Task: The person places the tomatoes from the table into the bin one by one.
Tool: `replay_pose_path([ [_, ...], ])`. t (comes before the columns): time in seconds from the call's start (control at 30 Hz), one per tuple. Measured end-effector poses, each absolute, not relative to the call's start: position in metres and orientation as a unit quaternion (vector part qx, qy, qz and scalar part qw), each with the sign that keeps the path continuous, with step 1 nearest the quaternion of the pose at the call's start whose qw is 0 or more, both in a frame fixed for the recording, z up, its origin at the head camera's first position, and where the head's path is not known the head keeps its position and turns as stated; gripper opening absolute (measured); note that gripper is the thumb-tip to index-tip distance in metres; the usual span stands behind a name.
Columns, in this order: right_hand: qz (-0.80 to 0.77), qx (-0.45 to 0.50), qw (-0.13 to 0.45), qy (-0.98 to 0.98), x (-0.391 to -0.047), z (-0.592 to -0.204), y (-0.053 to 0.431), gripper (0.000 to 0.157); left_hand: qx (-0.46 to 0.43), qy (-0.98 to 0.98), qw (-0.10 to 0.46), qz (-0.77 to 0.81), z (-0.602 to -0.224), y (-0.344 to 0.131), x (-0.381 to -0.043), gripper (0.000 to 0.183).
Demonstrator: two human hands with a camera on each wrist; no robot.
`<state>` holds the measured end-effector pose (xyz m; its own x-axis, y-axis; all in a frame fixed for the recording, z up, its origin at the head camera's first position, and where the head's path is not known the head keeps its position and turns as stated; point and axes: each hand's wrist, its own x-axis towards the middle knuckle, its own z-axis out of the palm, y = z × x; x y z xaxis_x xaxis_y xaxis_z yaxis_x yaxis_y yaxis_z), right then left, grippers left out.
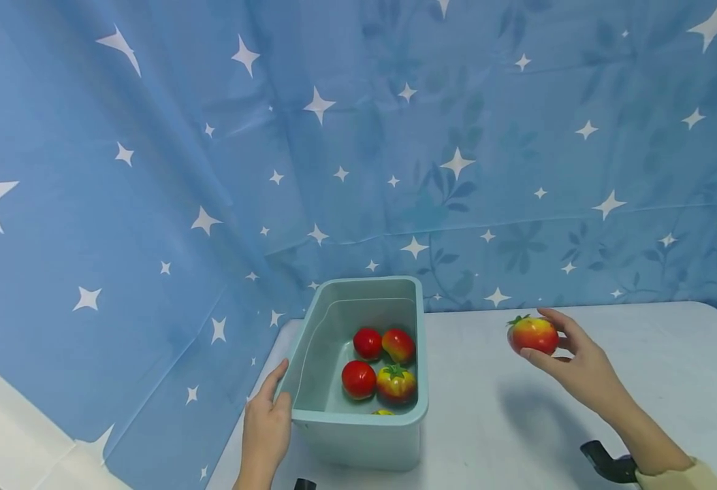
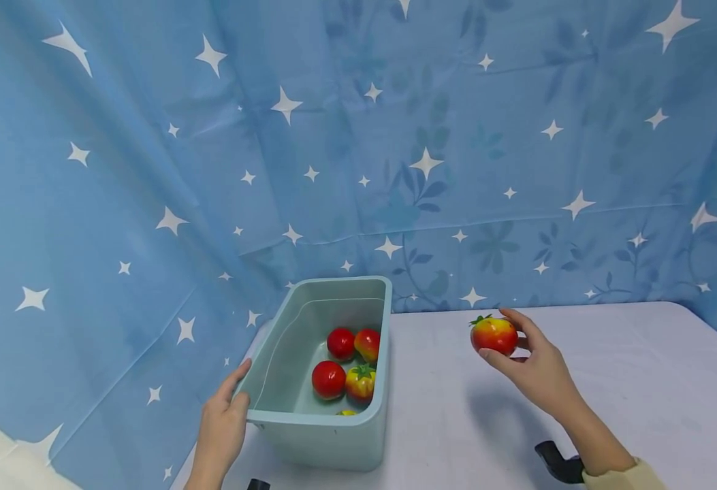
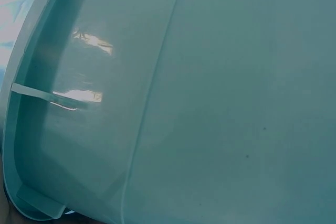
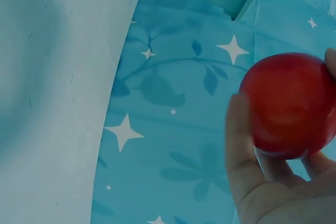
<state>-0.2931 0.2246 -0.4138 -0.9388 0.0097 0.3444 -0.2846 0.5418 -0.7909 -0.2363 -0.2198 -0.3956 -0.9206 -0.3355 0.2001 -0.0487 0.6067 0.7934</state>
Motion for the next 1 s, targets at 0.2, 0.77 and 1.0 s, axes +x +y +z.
replay_pose_path([
  [0.2, 0.49, 0.071, 0.151, -0.856, -0.2944, -0.4146, 0.2266, 0.074, 0.105, -0.881, 0.167, -0.431, -0.3946, -0.2193, -0.236, 0.056],
  [0.77, 0.501, 0.045, 0.166, -0.848, -0.2945, -0.4115, 0.2264, 0.072, 0.11, -0.881, 0.166, -0.43, -0.3966, -0.2208, -0.2361, 0.057],
  [1.0, 0.49, 0.068, 0.152, -0.856, -0.2938, -0.4117, 0.2232, 0.078, 0.108, -0.88, 0.163, -0.433, -0.3959, -0.2202, -0.2361, 0.057],
])
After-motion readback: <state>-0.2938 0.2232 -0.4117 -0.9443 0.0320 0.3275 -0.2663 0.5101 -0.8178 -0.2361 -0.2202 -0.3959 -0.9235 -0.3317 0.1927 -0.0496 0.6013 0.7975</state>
